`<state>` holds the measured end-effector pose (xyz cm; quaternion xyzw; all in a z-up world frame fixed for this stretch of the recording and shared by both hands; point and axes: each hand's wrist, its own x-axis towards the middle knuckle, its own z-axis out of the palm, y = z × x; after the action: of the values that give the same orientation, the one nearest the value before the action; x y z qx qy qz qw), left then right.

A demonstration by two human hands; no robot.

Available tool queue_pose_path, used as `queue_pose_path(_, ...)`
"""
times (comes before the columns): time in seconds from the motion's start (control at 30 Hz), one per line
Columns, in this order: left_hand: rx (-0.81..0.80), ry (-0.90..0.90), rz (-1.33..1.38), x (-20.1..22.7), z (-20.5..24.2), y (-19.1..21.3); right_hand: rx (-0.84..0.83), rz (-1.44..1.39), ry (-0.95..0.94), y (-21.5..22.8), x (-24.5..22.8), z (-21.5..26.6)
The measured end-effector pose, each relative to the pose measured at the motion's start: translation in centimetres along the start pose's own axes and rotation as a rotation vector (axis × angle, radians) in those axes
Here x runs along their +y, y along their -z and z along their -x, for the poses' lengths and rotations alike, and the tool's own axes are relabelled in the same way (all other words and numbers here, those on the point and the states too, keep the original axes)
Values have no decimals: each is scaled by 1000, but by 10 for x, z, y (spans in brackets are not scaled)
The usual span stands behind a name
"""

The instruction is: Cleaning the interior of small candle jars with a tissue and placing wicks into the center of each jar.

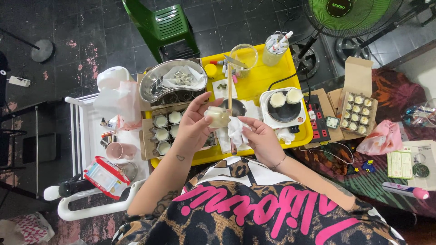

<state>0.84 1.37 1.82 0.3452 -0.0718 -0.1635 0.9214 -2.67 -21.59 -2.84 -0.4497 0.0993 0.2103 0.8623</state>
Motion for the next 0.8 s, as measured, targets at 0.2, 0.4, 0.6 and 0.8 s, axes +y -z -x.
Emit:
queue_pose_path(0.2,-96,-47,-126,-5,0,5,-27,-175,-55,-5,-12,4)
queue_pose_path(0.4,-103,-87,-588,-11,4,-11,-77,-290,79,-8,-22,9)
queue_pose_path(0.6,-23,-139,-976,-27,11,-37,-14,-296,86,19,7,3)
queue_pose_path(0.8,-46,-182,-1141,-39,14,-50,48,-270,150,17,4,-1)
